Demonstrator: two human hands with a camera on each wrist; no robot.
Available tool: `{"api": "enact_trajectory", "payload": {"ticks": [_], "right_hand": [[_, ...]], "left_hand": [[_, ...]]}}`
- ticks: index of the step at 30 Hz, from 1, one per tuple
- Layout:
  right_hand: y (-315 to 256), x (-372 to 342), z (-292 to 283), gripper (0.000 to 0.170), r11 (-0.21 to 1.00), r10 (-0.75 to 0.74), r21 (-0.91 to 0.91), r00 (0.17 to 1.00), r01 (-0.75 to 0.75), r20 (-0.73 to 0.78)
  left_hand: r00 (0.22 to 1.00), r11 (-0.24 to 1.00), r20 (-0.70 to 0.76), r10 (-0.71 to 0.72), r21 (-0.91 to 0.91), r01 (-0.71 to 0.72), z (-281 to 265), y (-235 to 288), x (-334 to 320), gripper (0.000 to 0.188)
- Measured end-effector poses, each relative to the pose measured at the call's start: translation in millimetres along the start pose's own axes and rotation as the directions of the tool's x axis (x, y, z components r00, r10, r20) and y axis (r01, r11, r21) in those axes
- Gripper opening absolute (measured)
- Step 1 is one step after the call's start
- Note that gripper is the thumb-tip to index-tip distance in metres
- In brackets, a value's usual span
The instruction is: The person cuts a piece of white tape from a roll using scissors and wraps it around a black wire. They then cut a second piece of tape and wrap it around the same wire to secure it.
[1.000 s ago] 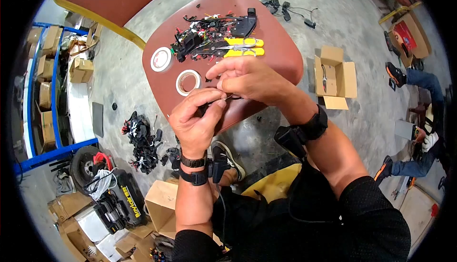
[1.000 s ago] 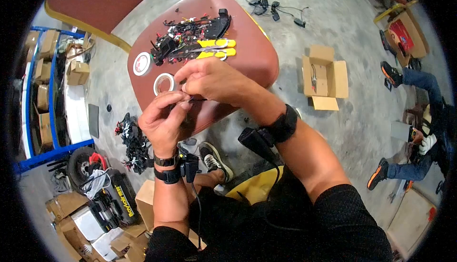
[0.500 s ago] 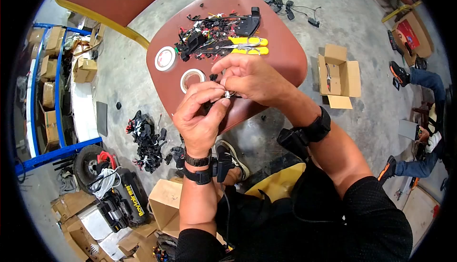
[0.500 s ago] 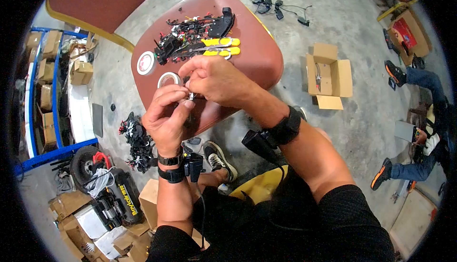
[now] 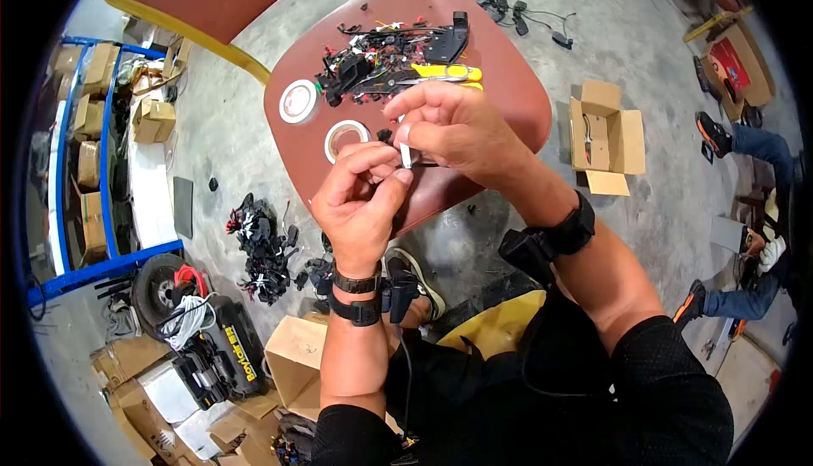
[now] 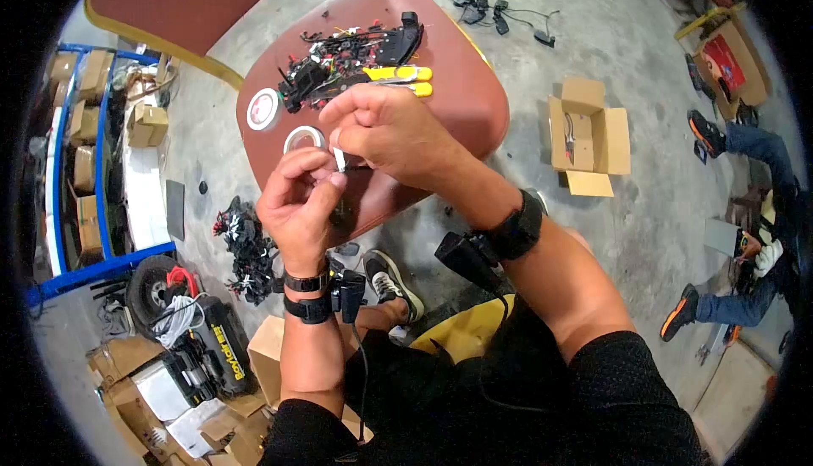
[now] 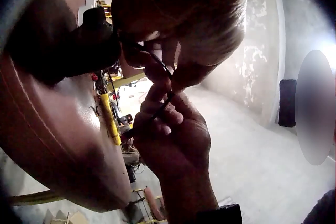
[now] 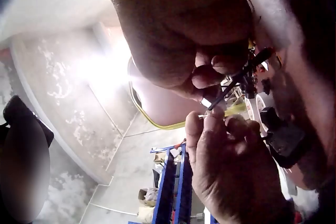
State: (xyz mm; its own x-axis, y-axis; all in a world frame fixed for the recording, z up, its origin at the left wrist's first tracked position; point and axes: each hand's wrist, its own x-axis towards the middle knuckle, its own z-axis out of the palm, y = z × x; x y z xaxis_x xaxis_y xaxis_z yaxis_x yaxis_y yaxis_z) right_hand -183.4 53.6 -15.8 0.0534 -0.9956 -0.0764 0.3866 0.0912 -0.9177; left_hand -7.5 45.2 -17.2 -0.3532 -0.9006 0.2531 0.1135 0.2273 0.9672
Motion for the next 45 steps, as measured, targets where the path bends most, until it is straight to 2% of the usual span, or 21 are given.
{"api": "enact_trajectory", "payload": {"ticks": [1, 4, 10, 15, 18, 27, 30, 33, 36, 39, 42, 45], "right_hand": [[-2.4, -0.5, 0.5, 0.023, 1.0, -0.004, -0.001, 1.0, 0.004, -0.002], [-6.2, -1.4, 1.0, 0.023, 0.999, -0.031, -0.015, 1.0, 0.031, -0.002], [-4.4, -1.2, 2.1, 0.022, 0.994, -0.107, -0.007, 0.994, 0.107, 0.028], [-3.3, -2.3, 4.4, 0.021, 0.985, -0.162, -0.057, 0.986, 0.164, 0.026], [-8.4, -4.8, 5.3, 0.021, 0.989, -0.15, 0.001, 0.988, 0.15, 0.033], [-7.1, -5.0, 7.9, 0.021, 0.971, -0.219, -0.095, 0.975, 0.22, 0.021], [-3.0, -4.8, 7.2, 0.019, 0.932, -0.294, -0.212, 0.955, 0.295, 0.036], [-10.1, -9.1, 8.8, 0.022, 0.909, -0.271, -0.31, 0.96, 0.278, 0.067], [-9.3, -8.1, 8.1, 0.022, 0.927, -0.259, -0.272, 0.965, 0.26, 0.04], [-8.3, -4.6, 9.2, 0.021, 0.966, -0.25, -0.068, 0.968, 0.248, -0.031], [-11.2, -4.8, -3.6, 0.014, 0.902, -0.235, -0.353, 0.969, 0.248, 0.079], [-11.8, -6.4, -5.4, 0.011, 0.909, -0.136, -0.383, 0.985, 0.167, 0.107]], "left_hand": [[0.998, 0.998, -0.018, -0.054, -0.039, 0.053, 1.3, 0.7, -1.1, 0.03], [0.995, 0.988, -0.05, -0.083, -0.133, 0.075, 5.9, 2.1, -0.4, 0.037], [0.993, 0.981, -0.052, -0.106, -0.17, 0.096, 7.7, 2.0, 1.0, 0.048], [0.991, 0.98, -0.059, -0.123, -0.162, 0.112, 9.2, 3.9, 2.6, 0.048], [0.988, 0.98, -0.082, -0.134, -0.156, 0.12, 8.8, 2.6, 3.8, 0.048], [0.981, 0.981, -0.111, -0.157, -0.136, 0.141, 9.7, 2.1, 5.5, 0.046], [0.982, 0.981, -0.099, -0.162, -0.123, 0.149, 11.0, 4.4, 7.1, 0.046], [0.982, 0.979, -0.087, -0.169, -0.131, 0.157, 11.9, 6.3, 8.1, 0.045], [0.981, 0.977, -0.082, -0.176, -0.132, 0.165, 8.3, 3.5, 7.3, 0.045], [0.977, 0.974, -0.101, -0.187, -0.148, 0.171, 6.4, 3.3, 7.8, 0.046], [0.974, 0.972, -0.114, -0.193, -0.158, 0.174, 5.5, 3.7, 8.0, 0.048], [0.975, 0.973, -0.117, -0.188, -0.154, 0.17, 4.8, 3.6, 8.8, 0.05]]}}
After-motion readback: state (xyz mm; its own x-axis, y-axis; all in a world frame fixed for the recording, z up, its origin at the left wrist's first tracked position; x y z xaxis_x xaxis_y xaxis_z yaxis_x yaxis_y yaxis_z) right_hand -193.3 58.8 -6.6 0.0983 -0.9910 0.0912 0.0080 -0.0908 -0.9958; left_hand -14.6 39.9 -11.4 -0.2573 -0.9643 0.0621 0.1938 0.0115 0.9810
